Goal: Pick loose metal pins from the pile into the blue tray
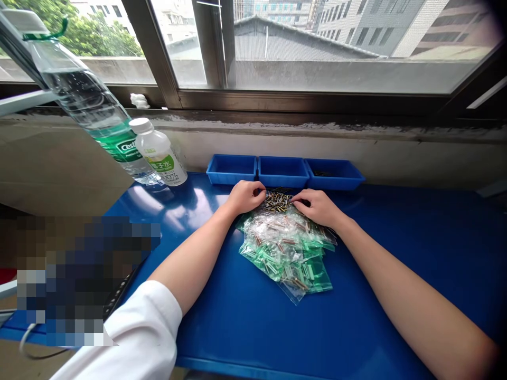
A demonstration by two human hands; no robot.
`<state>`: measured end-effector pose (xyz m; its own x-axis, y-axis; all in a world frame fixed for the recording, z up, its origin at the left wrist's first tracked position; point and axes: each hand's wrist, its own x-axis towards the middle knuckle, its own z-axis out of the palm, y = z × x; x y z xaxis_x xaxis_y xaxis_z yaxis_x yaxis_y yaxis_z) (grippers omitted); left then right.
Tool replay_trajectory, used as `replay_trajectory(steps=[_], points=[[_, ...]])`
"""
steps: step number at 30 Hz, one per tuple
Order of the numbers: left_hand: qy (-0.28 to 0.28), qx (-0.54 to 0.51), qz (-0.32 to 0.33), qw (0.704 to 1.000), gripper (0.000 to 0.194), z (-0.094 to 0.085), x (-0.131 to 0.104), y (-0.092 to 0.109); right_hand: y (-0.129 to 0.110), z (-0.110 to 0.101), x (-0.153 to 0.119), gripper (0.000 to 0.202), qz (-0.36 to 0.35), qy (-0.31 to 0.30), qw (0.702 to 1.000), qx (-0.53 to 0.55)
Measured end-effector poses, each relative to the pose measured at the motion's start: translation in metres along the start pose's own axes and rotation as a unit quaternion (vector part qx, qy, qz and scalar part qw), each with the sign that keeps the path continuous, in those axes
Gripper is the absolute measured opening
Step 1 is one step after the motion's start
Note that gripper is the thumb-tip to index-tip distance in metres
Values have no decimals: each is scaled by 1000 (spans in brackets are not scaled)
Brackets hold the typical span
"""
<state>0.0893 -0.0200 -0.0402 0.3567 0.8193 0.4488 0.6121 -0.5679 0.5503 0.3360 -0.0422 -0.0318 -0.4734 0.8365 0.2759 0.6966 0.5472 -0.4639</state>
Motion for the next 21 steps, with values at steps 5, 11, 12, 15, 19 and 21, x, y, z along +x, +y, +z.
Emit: replay_trajectory(steps=[5, 11, 12, 15, 19, 21], points=[[5, -3, 8, 1000, 17, 0, 0, 0, -2, -5, 1, 17, 9, -16, 1000, 12], [-18, 1, 26, 999, 16, -1, 2, 0, -2, -7, 3, 18, 0, -66, 998, 3], [-18, 4, 32, 999, 15, -1, 3, 0, -3, -7, 3, 18, -3, -69, 998, 1], [11, 12, 51, 999, 15, -1, 3, 2, -3, -5, 3, 18, -3, -58, 998, 4], [67, 28, 95, 993, 15, -2, 3, 9, -2, -4, 2, 18, -4, -40, 999, 10], [75, 35, 120, 989, 14, -2, 2, 14, -1, -4, 1, 18, -6, -44, 999, 13]])
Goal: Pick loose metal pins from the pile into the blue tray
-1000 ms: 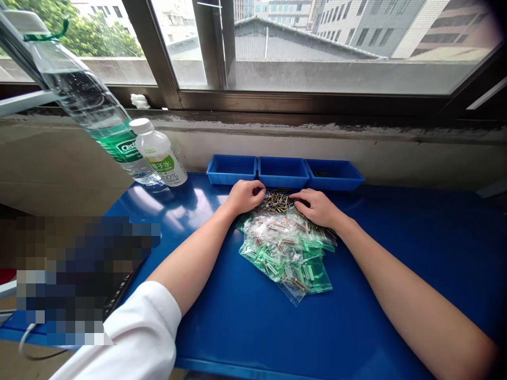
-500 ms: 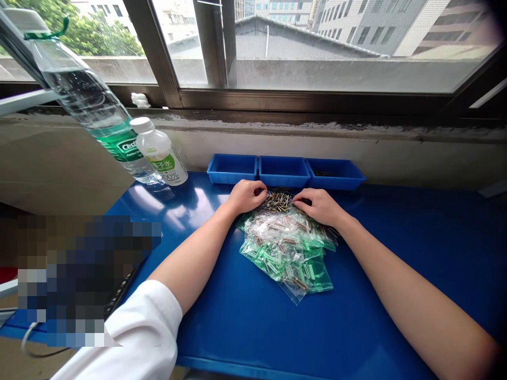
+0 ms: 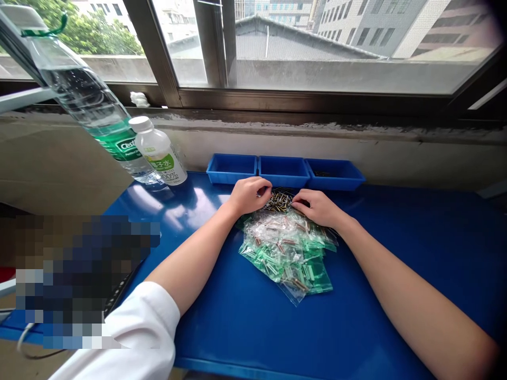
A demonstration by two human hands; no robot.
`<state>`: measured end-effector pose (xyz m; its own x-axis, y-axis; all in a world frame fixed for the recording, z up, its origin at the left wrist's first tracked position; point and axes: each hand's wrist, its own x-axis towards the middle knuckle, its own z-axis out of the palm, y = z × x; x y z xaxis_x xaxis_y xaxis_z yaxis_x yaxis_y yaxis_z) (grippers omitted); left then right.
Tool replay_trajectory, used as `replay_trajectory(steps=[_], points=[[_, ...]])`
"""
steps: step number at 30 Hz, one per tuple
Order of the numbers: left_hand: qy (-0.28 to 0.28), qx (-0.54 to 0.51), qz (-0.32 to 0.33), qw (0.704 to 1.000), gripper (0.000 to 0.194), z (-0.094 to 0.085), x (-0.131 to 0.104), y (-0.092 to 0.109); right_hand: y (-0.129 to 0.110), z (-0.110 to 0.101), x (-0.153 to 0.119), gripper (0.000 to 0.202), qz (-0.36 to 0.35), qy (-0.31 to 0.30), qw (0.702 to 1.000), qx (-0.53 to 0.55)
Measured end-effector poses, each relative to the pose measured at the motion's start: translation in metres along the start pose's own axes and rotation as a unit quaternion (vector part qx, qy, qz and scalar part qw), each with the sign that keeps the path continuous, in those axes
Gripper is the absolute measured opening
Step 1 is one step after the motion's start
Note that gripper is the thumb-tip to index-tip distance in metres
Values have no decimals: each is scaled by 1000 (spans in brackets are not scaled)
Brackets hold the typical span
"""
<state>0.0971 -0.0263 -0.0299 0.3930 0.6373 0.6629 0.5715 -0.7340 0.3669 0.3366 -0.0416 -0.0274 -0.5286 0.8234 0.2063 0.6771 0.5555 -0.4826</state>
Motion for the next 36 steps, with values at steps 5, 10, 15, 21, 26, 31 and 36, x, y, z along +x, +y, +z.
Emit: replay_trajectory(steps=[5, 10, 15, 21, 26, 31, 36], points=[[-54, -2, 33, 998, 20, 1, 2, 7, 1, 2, -2, 14, 32, 45, 998, 16], [-156, 0, 39, 987, 26, 3, 0, 8, 3, 8, -1, 26, 28, 112, 993, -5], [-191, -28, 23, 981, 24, 5, -1, 6, 2, 9, 2, 25, 16, 56, 998, -15], [-169, -86, 36, 981, 17, 6, -1, 4, -1, 7, 4, 14, 46, 54, 997, 25], [-147, -112, 33, 982, 12, 8, -2, 2, 3, 7, 3, 16, 27, 44, 999, -1], [-140, -117, 35, 983, 11, 8, -2, 2, 3, 6, 3, 17, 5, 31, 999, 9], [-135, -131, 29, 982, 11, 9, -2, 2, 1, 5, 3, 14, 12, 28, 1000, 7]])
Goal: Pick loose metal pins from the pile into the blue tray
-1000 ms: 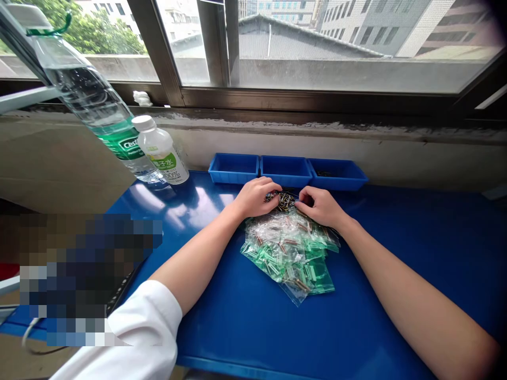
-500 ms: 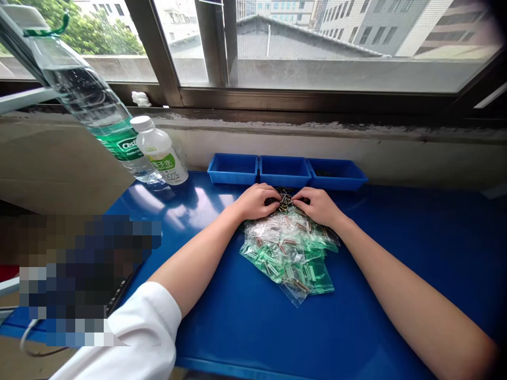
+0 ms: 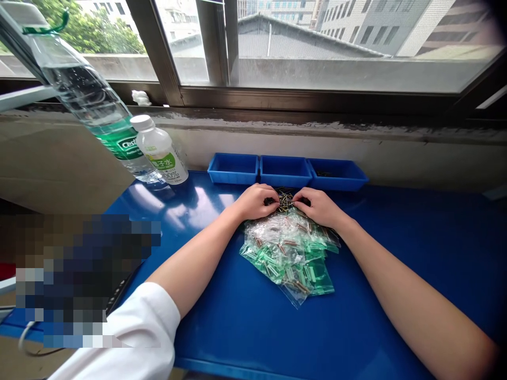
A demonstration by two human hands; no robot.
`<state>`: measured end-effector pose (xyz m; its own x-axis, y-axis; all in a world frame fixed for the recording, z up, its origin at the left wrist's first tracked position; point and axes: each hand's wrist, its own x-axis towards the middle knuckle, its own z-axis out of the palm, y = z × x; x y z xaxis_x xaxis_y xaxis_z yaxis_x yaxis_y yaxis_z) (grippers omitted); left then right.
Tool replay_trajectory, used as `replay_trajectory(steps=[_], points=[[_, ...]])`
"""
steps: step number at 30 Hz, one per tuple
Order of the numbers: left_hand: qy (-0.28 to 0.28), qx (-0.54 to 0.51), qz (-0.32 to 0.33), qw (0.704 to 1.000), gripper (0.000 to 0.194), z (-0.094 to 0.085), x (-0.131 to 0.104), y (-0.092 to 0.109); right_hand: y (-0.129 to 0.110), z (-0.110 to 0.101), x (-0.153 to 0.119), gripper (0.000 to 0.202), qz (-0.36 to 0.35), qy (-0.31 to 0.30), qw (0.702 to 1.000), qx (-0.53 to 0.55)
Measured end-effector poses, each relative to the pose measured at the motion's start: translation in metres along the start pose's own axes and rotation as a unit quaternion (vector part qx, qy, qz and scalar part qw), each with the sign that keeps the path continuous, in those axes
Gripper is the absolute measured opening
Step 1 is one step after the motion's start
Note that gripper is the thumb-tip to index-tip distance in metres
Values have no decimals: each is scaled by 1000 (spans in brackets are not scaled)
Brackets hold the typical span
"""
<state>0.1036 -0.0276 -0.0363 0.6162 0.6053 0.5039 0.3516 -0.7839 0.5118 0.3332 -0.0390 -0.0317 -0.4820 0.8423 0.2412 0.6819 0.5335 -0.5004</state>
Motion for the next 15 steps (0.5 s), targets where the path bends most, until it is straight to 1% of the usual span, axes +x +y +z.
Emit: replay_trajectory(steps=[2, 4, 7, 9, 11, 13, 15], points=[[20, -6, -1, 1000, 11, -1, 1, 1, 0, -1, -1, 13, 4, -2, 1000, -2], [58, -11, -2, 998, 12, -3, 2, 4, -1, -2, -2, 13, 5, 7, 1000, 1], [119, -38, -23, 992, 15, -6, 6, 13, -7, -5, -3, 13, -7, 54, 998, 6], [138, -78, -58, 986, 17, -7, 8, 18, -14, -7, -3, 14, -11, 93, 996, 13], [136, -131, -95, 977, 19, -6, 10, 23, -23, -7, -2, 19, -7, 109, 994, 32], [118, -197, -117, 966, 21, -3, 11, 24, -30, -6, -2, 24, -6, 99, 994, 54], [101, -256, -124, 953, 22, 0, 12, 25, -35, -4, -1, 25, -12, 87, 994, 71]])
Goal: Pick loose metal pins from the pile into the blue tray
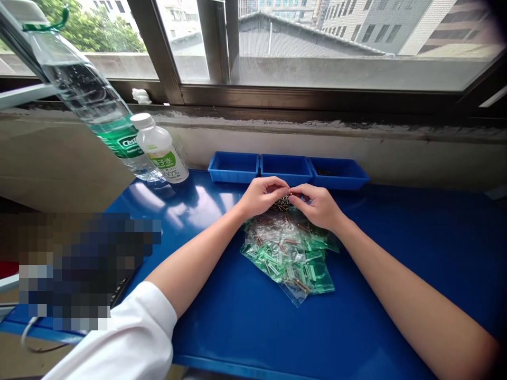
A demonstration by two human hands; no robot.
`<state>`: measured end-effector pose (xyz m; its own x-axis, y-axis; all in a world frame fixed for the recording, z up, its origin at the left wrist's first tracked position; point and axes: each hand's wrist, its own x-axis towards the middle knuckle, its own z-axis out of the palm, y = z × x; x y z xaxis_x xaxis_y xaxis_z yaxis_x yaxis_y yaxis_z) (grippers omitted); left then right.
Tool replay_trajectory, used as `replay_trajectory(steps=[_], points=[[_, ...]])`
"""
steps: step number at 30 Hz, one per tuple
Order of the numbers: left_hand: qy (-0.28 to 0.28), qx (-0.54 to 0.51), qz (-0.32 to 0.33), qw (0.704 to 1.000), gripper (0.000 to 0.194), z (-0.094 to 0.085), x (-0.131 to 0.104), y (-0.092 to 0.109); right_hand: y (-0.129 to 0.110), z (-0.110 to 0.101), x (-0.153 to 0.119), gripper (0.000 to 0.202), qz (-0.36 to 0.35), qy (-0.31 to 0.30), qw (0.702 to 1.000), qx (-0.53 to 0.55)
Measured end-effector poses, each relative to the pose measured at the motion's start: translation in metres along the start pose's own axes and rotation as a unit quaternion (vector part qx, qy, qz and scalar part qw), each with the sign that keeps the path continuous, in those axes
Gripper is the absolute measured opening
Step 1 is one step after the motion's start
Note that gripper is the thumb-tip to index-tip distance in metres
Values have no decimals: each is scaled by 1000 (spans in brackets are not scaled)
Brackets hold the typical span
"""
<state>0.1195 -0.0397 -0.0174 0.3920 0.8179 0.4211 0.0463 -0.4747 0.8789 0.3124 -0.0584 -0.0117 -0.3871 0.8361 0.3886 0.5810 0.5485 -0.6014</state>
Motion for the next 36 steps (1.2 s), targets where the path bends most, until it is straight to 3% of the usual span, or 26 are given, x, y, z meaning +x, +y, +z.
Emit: replay_trajectory(steps=[5, 12, 14, 17, 22, 28, 36], points=[[-1, -26, -19, 999, 21, 2, 0, -1, 1, 3, -2, 26, 42, 39, 998, 6], [35, 185, 55, 981, 14, -10, 1, -7, 18, -5, 1, 27, 95, 67, 989, 94], [58, 224, 65, 971, 14, -17, 2, -13, 30, -12, 3, 28, 114, 125, 981, 98], [86, 256, 63, 961, 14, -26, 2, -22, 54, -25, 4, 28, 155, 256, 954, 15], [53, 281, 87, 954, 16, -25, 2, -31, 86, -42, 3, 29, 231, 352, 904, -81], [18, 307, 92, 947, 16, -22, 0, -33, 82, -46, 6, 24, 286, 335, 883, -161], [-1, 326, 70, 943, 17, -22, -2, -34, 80, -46, 6, 23, 310, 309, 886, -153]])
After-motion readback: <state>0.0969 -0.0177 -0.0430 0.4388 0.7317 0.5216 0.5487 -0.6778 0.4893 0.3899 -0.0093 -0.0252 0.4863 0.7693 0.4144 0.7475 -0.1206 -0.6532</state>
